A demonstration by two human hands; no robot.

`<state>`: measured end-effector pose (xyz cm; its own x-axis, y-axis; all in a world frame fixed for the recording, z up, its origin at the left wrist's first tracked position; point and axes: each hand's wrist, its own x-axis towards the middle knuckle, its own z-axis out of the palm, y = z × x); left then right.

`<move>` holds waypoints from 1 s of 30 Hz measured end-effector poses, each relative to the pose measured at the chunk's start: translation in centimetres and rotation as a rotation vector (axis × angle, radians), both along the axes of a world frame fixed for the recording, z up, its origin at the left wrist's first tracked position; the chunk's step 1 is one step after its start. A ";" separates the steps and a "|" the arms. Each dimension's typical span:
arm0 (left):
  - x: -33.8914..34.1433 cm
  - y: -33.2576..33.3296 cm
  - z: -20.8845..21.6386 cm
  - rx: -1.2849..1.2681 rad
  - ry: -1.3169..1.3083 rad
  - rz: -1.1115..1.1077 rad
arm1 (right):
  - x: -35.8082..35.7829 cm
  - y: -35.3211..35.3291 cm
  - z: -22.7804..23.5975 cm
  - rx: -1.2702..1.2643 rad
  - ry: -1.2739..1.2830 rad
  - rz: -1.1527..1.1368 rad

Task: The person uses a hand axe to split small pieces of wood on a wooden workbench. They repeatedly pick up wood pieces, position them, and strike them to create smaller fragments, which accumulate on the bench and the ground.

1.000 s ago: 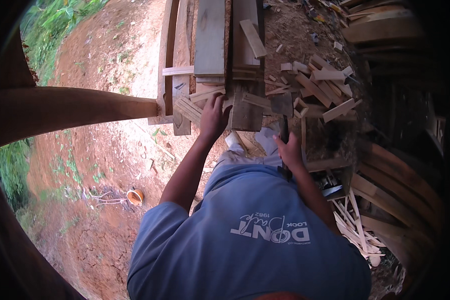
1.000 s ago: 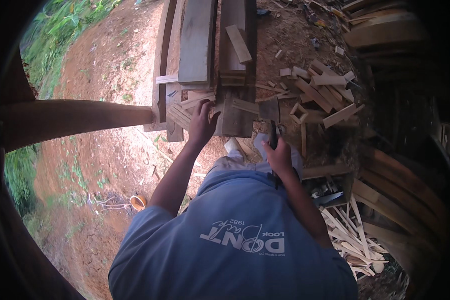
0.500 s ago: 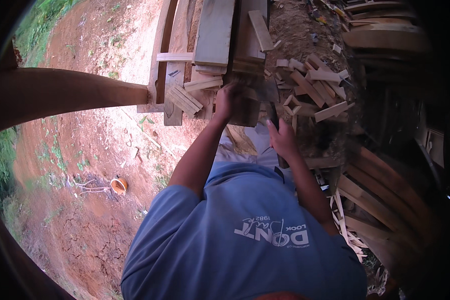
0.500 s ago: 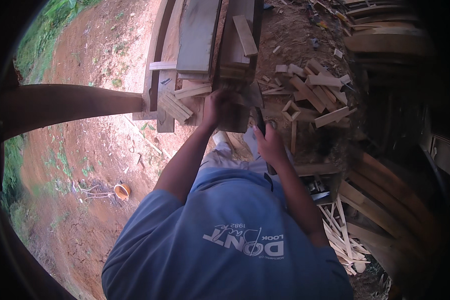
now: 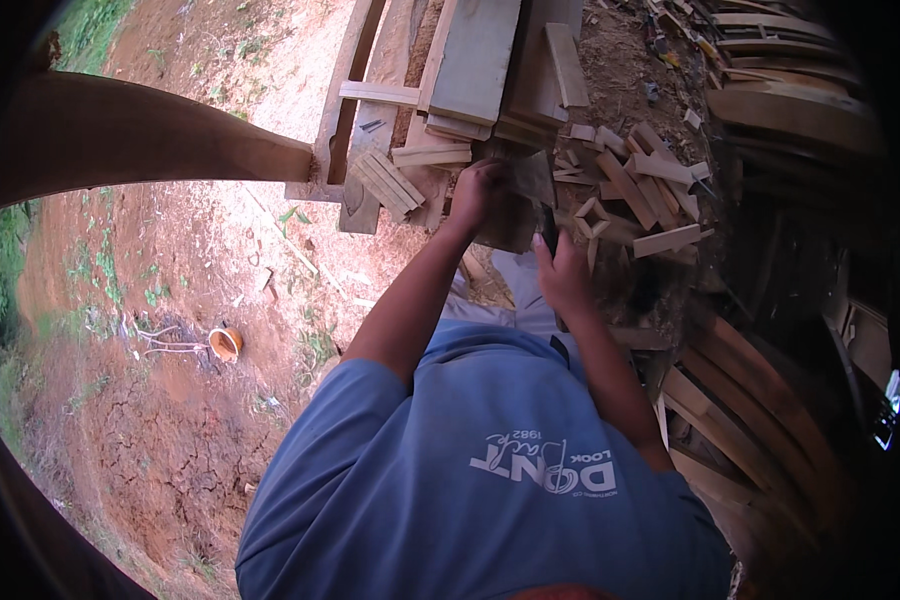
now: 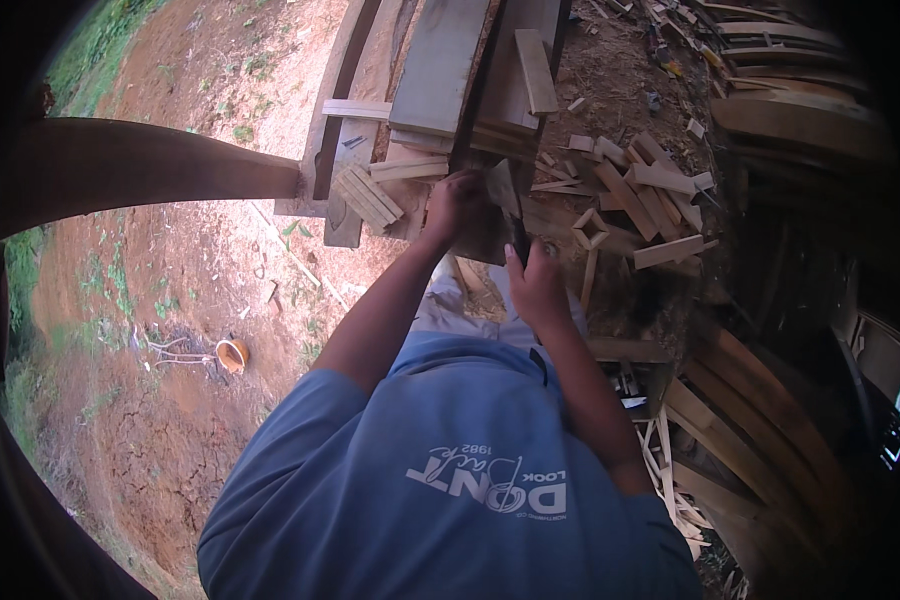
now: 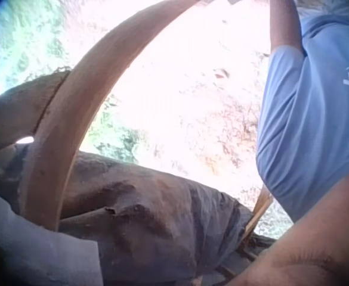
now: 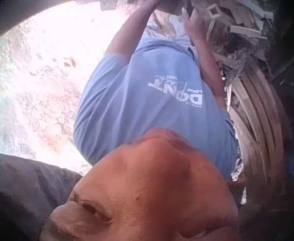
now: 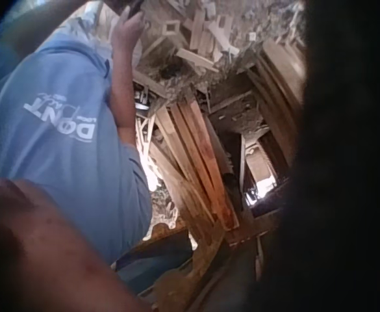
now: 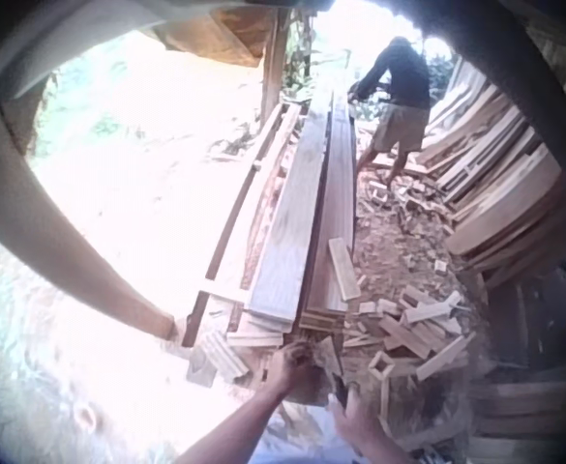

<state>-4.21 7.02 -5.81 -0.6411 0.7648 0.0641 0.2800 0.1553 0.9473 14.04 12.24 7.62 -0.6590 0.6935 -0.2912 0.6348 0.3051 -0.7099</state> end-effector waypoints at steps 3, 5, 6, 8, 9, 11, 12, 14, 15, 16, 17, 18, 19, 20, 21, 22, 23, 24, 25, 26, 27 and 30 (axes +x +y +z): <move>0.1 0.1 0.2 0.031 0.029 0.034 | 0.2 0.3 -2.1 0.060 -0.122 0.098; 0.0 0.0 0.4 0.026 0.054 0.053 | 0.4 0.3 -2.0 0.014 -0.100 0.068; -0.2 -0.1 0.5 0.014 0.031 0.030 | 0.2 0.1 -1.5 -0.010 -0.088 0.054; -0.3 -0.3 0.5 -0.013 -0.016 -0.017 | -0.1 -0.5 0.0 -0.003 0.016 0.022; -0.4 -0.3 0.4 -0.005 -0.009 -0.027 | -0.1 -0.7 0.4 -0.001 0.068 0.006; -0.6 -0.2 -0.1 0.018 0.004 -0.049 | 0.0 -0.7 -0.4 0.050 0.025 0.040; -0.5 -0.1 -0.5 0.033 0.019 -0.027 | 0.1 -0.7 -0.9 0.078 0.004 0.057; -0.4 0.0 -0.7 0.063 0.047 0.016 | 0.2 -0.5 -1.9 0.073 -0.052 0.068; -0.3 0.0 -0.6 0.049 0.029 0.015 | 0.2 -0.5 -2.2 0.070 -0.080 0.074; -0.2 0.0 -0.5 0.035 0.010 0.014 | 0.4 -0.5 -2.3 0.067 -0.030 0.055; -0.2 -0.1 -0.2 0.017 -0.010 0.015 | 0.6 -0.8 -2.0 0.061 0.019 0.036; -0.3 -0.1 -0.1 -0.011 -0.009 -0.007 | 0.6 -0.9 -1.6 0.055 0.068 0.018; -0.5 -0.2 0.1 -0.039 -0.007 -0.030 | 0.5 -0.9 -1.2 0.041 0.081 0.015; -0.6 -0.1 0.0 -0.063 -0.006 -0.054 | 0.1 -1.0 -0.4 0.032 0.095 0.009; -0.5 -0.1 -0.1 -0.041 -0.001 -0.032 | 0.0 -1.0 0.0 0.022 0.108 0.003; -0.4 -0.1 -0.2 -0.019 0.004 -0.010 | 0.2 -1.1 -0.7 0.037 0.049 0.020; -0.4 0.0 -0.2 0.007 0.010 0.015 | 0.0 -1.0 -1.7 0.055 -0.009 0.040; -0.3 0.1 -0.3 0.009 0.009 0.025 | 0.1 -0.9 -2.3 0.073 -0.066 0.060; -0.2 0.0 -0.3 0.011 0.008 0.036 | 0.5 -0.7 -2.7 0.074 -0.056 0.050; -0.3 0.0 -0.2 0.009 0.007 0.047 | 0.5 -0.7 -2.6 0.070 -0.046 0.041; -0.3 -0.1 -0.1 -0.005 0.001 0.029 | 0.4 -0.8 -2.5 0.066 -0.035 0.032; -0.3 -0.3 -0.1 -0.040 -0.024 -0.015 | 0.2 -1.1 -1.1 0.016 0.011 -0.026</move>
<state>-4.48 6.68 -5.90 -0.6302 0.7762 0.0176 0.2597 0.1894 0.9469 14.25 11.17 6.53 -0.6440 0.7150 -0.2723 0.6345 0.3002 -0.7123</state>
